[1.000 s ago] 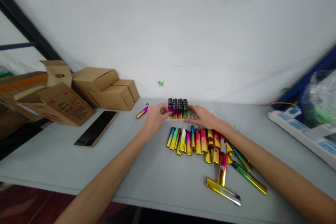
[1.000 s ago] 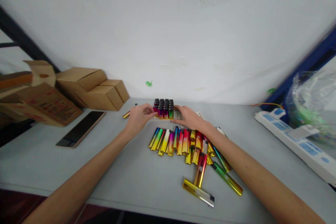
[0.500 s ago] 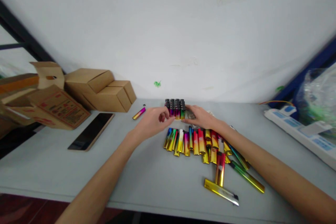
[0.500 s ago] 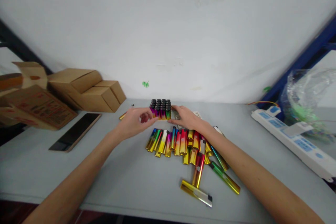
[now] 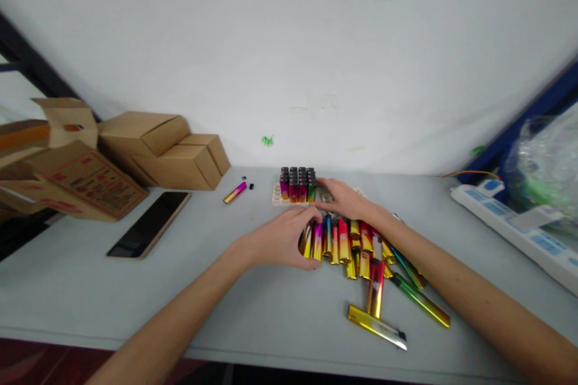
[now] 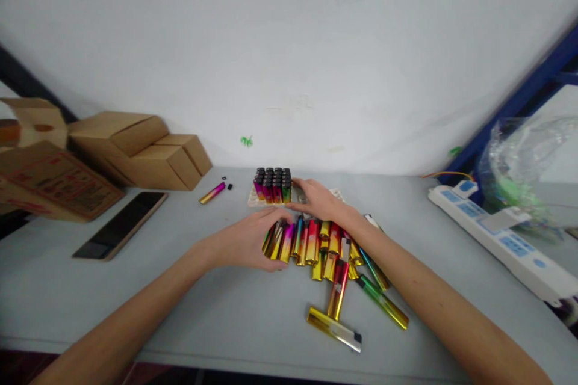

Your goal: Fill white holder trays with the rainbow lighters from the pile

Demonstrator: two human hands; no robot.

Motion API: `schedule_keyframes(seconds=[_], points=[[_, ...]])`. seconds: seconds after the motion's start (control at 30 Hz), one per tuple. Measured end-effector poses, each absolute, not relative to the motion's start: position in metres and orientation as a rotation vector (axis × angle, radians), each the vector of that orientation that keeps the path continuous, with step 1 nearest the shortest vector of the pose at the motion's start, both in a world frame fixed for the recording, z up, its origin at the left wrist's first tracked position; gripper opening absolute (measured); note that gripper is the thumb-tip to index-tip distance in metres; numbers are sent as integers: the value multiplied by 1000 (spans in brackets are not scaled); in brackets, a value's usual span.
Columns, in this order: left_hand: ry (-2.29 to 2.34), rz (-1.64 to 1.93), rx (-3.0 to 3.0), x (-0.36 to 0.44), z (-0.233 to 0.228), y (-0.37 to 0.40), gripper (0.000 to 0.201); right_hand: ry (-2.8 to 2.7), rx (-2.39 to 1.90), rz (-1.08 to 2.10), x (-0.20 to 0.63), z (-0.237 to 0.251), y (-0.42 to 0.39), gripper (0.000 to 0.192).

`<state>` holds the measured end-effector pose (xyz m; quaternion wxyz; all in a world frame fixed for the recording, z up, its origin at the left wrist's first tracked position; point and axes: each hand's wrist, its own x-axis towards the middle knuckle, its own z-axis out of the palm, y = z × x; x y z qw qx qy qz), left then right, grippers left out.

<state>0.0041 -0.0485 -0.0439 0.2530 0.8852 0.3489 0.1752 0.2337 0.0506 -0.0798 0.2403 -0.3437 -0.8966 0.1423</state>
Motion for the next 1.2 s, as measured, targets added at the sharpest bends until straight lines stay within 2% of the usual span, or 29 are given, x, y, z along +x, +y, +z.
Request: schedule_keyframes(seconds=[0.2, 0.43, 0.6, 0.7, 0.77, 0.93, 1.13, 1.2], points=[[946, 756, 2233, -6, -27, -43, 62, -2450, -938, 387, 232, -81, 51, 62], [812, 1059, 1662, -13, -28, -29, 51, -2471, -954, 388, 229, -75, 49, 61], [826, 1236, 1449, -12, -29, -25, 30, -2461, -946, 384, 230, -82, 54, 64], [870, 1311, 1382, -11, -28, -23, 47, -2456, -926, 385, 230, -86, 57, 65], [897, 1331, 1367, -12, -28, -22, 59, -2457, -919, 382, 231, -86, 57, 65], [913, 1246, 1384, -12, -29, -21, 26, -2457, -930, 390, 230, -82, 54, 64], [901, 1145, 1135, -6, -22, -27, 18, -2443, -934, 379, 231, -88, 56, 65], [892, 1114, 1130, -7, -21, -26, 25, -2440, -922, 382, 231, -89, 57, 65]])
